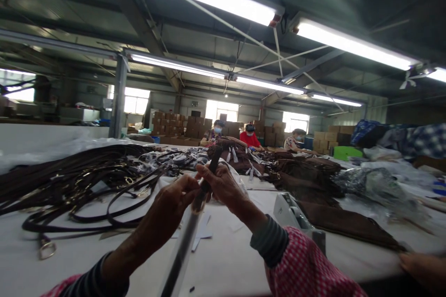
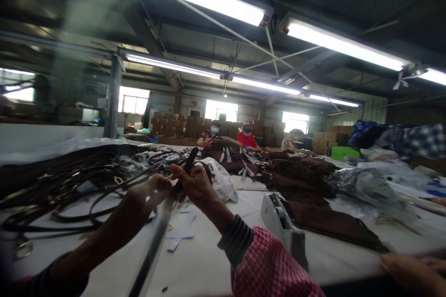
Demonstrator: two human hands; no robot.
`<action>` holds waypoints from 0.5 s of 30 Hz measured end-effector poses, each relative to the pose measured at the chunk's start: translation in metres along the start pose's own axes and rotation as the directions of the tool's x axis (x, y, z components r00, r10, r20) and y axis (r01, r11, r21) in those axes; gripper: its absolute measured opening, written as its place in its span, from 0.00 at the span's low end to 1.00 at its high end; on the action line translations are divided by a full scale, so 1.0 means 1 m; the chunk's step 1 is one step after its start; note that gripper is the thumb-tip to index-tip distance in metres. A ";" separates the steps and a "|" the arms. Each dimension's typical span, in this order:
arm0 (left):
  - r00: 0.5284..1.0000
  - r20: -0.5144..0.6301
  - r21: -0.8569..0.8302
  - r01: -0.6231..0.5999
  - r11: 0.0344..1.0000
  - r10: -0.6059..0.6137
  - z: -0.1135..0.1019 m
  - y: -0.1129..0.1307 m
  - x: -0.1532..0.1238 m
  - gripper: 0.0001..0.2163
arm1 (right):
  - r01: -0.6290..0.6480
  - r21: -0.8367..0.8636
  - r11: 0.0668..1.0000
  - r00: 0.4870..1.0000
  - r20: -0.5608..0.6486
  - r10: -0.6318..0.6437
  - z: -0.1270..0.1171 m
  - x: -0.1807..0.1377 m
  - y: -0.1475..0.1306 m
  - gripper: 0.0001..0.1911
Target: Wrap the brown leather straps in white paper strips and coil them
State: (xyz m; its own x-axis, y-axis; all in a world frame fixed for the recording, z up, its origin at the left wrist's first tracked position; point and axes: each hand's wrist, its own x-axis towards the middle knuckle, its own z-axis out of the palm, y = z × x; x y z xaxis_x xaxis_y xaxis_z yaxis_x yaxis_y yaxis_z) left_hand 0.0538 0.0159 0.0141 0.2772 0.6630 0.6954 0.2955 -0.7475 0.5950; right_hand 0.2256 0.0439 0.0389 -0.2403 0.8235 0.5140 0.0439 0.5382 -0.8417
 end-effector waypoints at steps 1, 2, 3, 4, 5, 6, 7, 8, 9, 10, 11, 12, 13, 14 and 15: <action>1.000 0.011 0.011 -0.017 1.000 0.017 0.002 0.000 -0.003 0.13 | -0.033 0.001 0.999 0.998 0.056 0.033 0.000 -0.003 0.001 0.27; 0.999 0.028 0.003 -0.021 1.000 0.021 0.003 0.001 -0.005 0.13 | -0.056 0.012 0.998 0.994 0.097 0.055 0.000 -0.005 0.001 0.27; 0.999 0.042 -0.019 -0.011 1.000 0.012 0.003 0.002 -0.005 0.13 | -0.067 0.030 0.997 0.992 0.113 0.063 0.000 -0.007 0.002 0.26; 0.999 0.047 -0.051 0.007 0.999 -0.005 0.004 0.002 -0.005 0.14 | -0.069 0.051 0.996 0.992 0.107 0.064 0.000 -0.008 0.002 0.25; 0.998 0.049 -0.097 0.035 0.995 -0.030 0.004 0.002 -0.005 0.13 | -0.066 0.070 0.995 0.995 0.084 0.060 0.000 -0.009 0.003 0.25; 0.997 0.051 -0.156 0.073 0.985 -0.066 0.004 0.002 -0.005 0.13 | -0.059 0.083 0.995 0.997 0.055 0.054 0.000 -0.009 0.003 0.25; 0.993 0.050 -0.221 0.114 0.969 -0.106 0.005 0.001 -0.005 0.12 | -0.052 0.089 0.995 0.998 0.030 0.050 0.001 -0.009 0.003 0.24; 0.988 0.050 -0.287 0.153 0.946 -0.145 0.006 0.000 -0.005 0.13 | -0.046 0.093 0.995 0.999 0.013 0.045 0.001 -0.009 0.002 0.24; 0.982 0.060 -0.350 0.190 0.917 -0.180 0.007 -0.002 -0.007 0.14 | -0.037 0.093 0.995 0.999 0.001 0.037 0.001 -0.008 0.002 0.24; 0.973 0.086 -0.404 0.229 0.885 -0.212 0.009 -0.004 -0.009 0.17 | -0.022 0.091 0.996 1.000 -0.011 0.023 0.000 -0.008 0.000 0.24; 0.963 0.127 -0.449 0.270 0.852 -0.239 0.011 -0.006 -0.011 0.19 | 0.002 0.088 0.996 1.000 -0.026 0.000 -0.001 -0.007 -0.001 0.24; 0.949 0.184 -0.479 0.315 0.819 -0.257 0.012 -0.007 -0.014 0.20 | 0.031 0.081 0.996 0.999 -0.038 -0.028 -0.002 -0.007 -0.004 0.24; 0.929 0.255 -0.496 0.365 0.788 -0.270 0.013 -0.008 -0.017 0.20 | 0.062 0.068 0.996 0.998 -0.038 -0.059 -0.005 -0.007 -0.006 0.24; 0.905 0.322 -0.501 0.411 0.762 -0.276 0.014 -0.008 -0.019 0.20 | 0.084 0.048 0.995 0.996 -0.015 -0.083 -0.008 -0.007 -0.010 0.23; 0.888 0.369 -0.503 0.438 0.745 -0.273 0.013 -0.007 -0.020 0.20 | 0.083 0.031 0.996 0.996 0.030 -0.084 -0.012 -0.007 -0.013 0.23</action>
State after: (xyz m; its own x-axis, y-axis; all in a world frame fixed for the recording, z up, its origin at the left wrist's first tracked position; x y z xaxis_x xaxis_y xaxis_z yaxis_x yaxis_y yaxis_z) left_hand 0.0582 0.0089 -0.0093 0.5028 0.8081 0.3067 -0.1185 -0.2871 0.9506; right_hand 0.2382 0.0329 0.0483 -0.2725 0.7697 0.5773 -0.0063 0.5985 -0.8011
